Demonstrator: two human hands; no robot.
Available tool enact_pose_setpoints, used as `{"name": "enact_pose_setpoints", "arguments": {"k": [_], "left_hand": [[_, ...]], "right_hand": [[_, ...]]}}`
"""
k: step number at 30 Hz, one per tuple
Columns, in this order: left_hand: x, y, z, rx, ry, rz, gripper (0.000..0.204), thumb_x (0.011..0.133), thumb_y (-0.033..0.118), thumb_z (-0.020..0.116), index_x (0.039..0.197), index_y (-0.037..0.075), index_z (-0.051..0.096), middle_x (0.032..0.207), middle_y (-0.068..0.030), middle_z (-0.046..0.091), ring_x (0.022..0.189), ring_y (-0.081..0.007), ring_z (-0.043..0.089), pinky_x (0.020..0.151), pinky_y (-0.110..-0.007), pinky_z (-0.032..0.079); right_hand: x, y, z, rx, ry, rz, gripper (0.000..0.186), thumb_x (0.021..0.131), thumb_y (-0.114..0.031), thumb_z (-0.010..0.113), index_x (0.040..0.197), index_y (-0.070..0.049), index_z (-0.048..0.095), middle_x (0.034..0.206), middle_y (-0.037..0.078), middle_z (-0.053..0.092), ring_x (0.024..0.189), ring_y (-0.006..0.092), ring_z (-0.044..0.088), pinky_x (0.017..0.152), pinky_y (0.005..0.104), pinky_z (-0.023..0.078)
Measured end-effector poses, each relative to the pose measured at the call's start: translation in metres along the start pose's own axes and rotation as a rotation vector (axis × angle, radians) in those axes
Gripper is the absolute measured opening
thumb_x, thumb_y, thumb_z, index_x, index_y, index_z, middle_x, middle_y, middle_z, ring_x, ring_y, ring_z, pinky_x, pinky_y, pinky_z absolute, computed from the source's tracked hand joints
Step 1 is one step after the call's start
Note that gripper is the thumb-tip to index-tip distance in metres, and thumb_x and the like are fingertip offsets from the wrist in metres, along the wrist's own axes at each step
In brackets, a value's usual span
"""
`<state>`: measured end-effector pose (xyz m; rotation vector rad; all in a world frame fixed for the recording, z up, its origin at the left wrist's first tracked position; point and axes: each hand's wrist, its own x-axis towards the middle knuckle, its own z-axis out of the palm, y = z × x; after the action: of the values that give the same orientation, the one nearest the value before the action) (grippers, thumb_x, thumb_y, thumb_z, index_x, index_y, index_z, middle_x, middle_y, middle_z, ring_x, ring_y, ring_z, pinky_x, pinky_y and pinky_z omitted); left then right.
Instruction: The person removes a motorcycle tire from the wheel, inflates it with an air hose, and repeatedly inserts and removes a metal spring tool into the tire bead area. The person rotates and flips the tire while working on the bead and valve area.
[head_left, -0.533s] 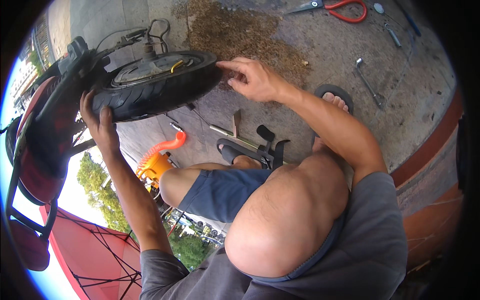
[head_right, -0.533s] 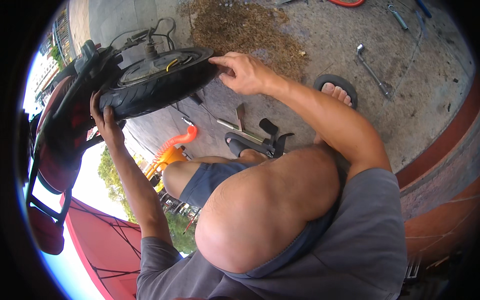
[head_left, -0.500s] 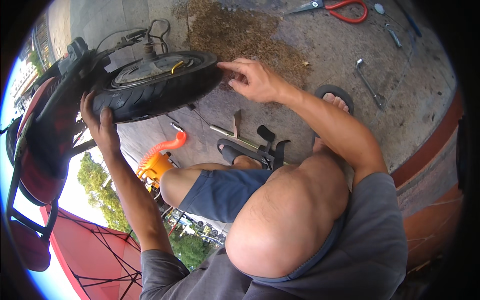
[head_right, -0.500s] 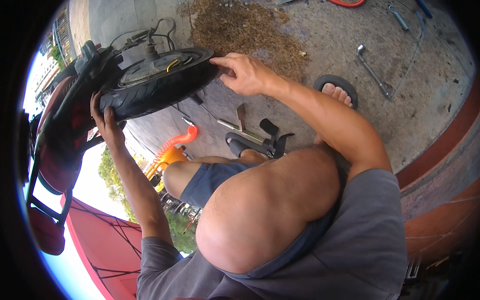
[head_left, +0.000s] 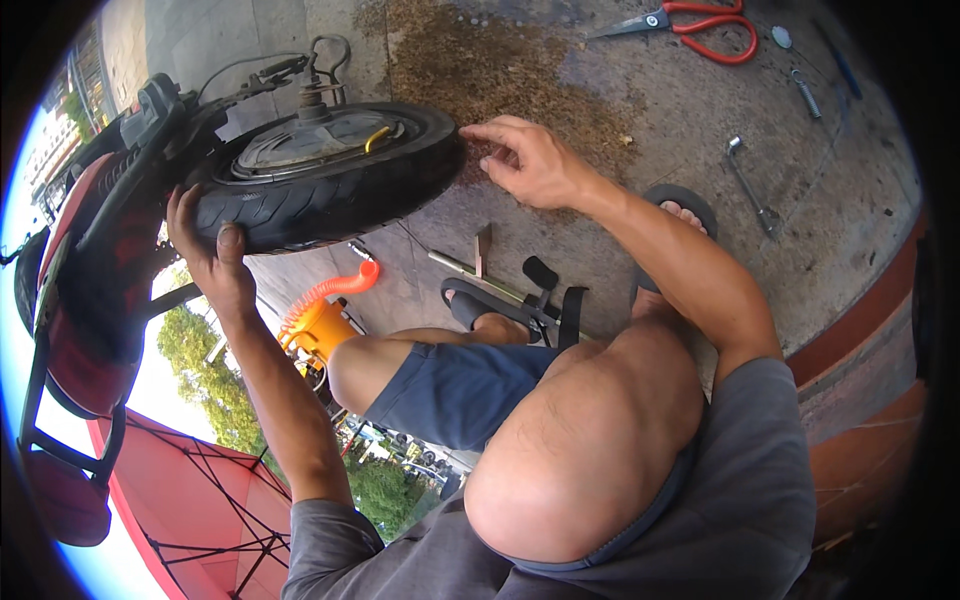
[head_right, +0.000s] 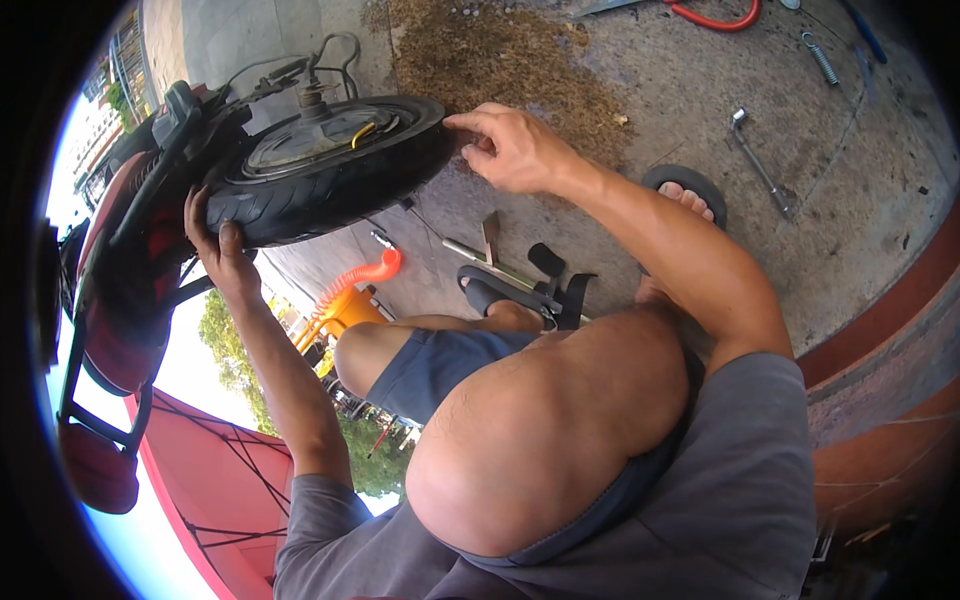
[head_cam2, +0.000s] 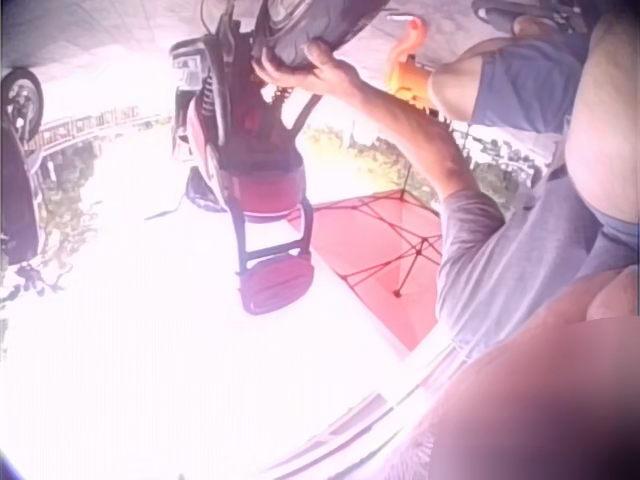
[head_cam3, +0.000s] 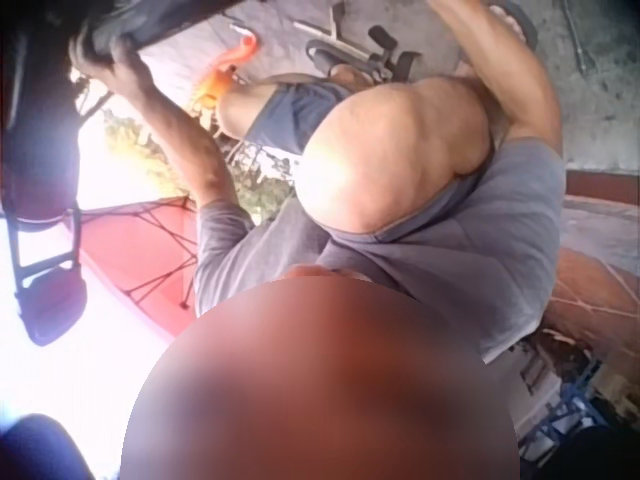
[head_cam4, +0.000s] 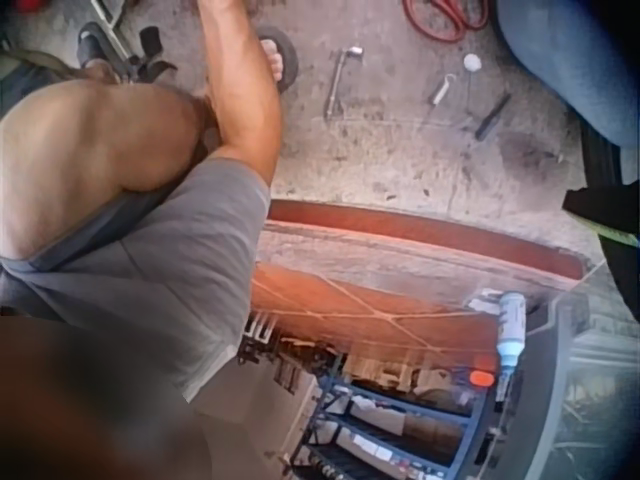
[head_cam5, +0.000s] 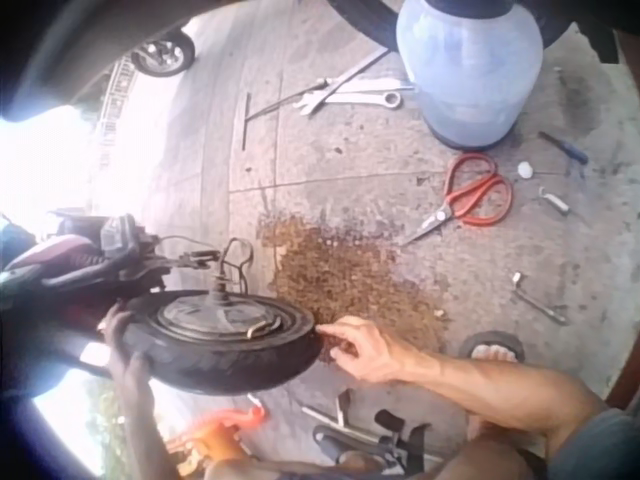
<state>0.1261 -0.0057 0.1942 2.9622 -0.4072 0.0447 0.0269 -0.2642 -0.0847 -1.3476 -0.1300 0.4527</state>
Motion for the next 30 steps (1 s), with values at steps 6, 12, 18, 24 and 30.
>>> {"name": "enact_pose_setpoints", "arguments": {"k": [6, 12, 18, 24, 30], "left_hand": [[-0.001, 0.008, 0.003, 0.01, 0.016, -0.021, 0.072, 0.088, 0.061, 0.06, 0.133, 0.005, 0.056, 0.149, -0.0205, 0.041, 0.142, -0.0348, 0.036, 0.117, -0.045, 0.025], [0.0, 0.0, 0.002, -0.037, 0.009, -0.039, 0.072, 0.088, 0.058, 0.06, 0.135, 0.004, 0.055, 0.15, -0.0188, 0.041, 0.142, -0.0334, 0.035, 0.117, -0.044, 0.023], [-0.001, -0.006, 0.001, -0.047, 0.006, -0.041, 0.072, 0.089, 0.057, 0.059, 0.136, 0.004, 0.055, 0.149, -0.0183, 0.041, 0.141, -0.0327, 0.036, 0.118, -0.044, 0.023], [-0.001, -0.008, 0.002, -0.078, 0.008, -0.062, 0.072, 0.089, 0.059, 0.058, 0.136, 0.004, 0.055, 0.149, -0.0179, 0.043, 0.141, -0.0325, 0.037, 0.117, -0.044, 0.023], [-0.001, -0.013, 0.001, -0.094, 0.013, -0.089, 0.073, 0.089, 0.058, 0.057, 0.136, 0.002, 0.054, 0.149, -0.0177, 0.043, 0.14, -0.0319, 0.038, 0.117, -0.044, 0.024]], "right_hand": [[0.002, 0.008, 0.0, -0.059, 0.051, 0.108, 0.048, 0.089, -0.01, 0.057, 0.136, -0.003, 0.057, 0.119, 0.017, 0.066, 0.097, 0.0277, 0.067, 0.086, 0.037, 0.054], [0.008, 0.007, 0.011, -0.021, -0.074, 0.206, 0.057, 0.089, -0.012, 0.053, 0.145, -0.005, 0.048, 0.12, 0.016, 0.067, 0.1, 0.029, 0.067, 0.088, 0.0382, 0.053], [0.01, 0.006, 0.014, 0.03, -0.092, 0.248, 0.06, 0.089, -0.01, 0.051, 0.148, -0.009, 0.046, 0.121, 0.016, 0.067, 0.103, 0.0284, 0.067, 0.091, 0.0376, 0.053], [0.003, 0.004, 0.013, 0.039, -0.087, 0.198, 0.061, 0.088, -0.009, 0.051, 0.149, -0.01, 0.045, 0.121, 0.015, 0.067, 0.103, 0.0284, 0.067, 0.09, 0.037, 0.053], [-0.016, -0.009, 0.023, 0.095, -0.024, 0.11, 0.063, 0.086, -0.004, 0.053, 0.149, -0.011, 0.046, 0.116, 0.016, 0.067, 0.093, 0.0252, 0.067, 0.084, 0.0346, 0.054]]}}
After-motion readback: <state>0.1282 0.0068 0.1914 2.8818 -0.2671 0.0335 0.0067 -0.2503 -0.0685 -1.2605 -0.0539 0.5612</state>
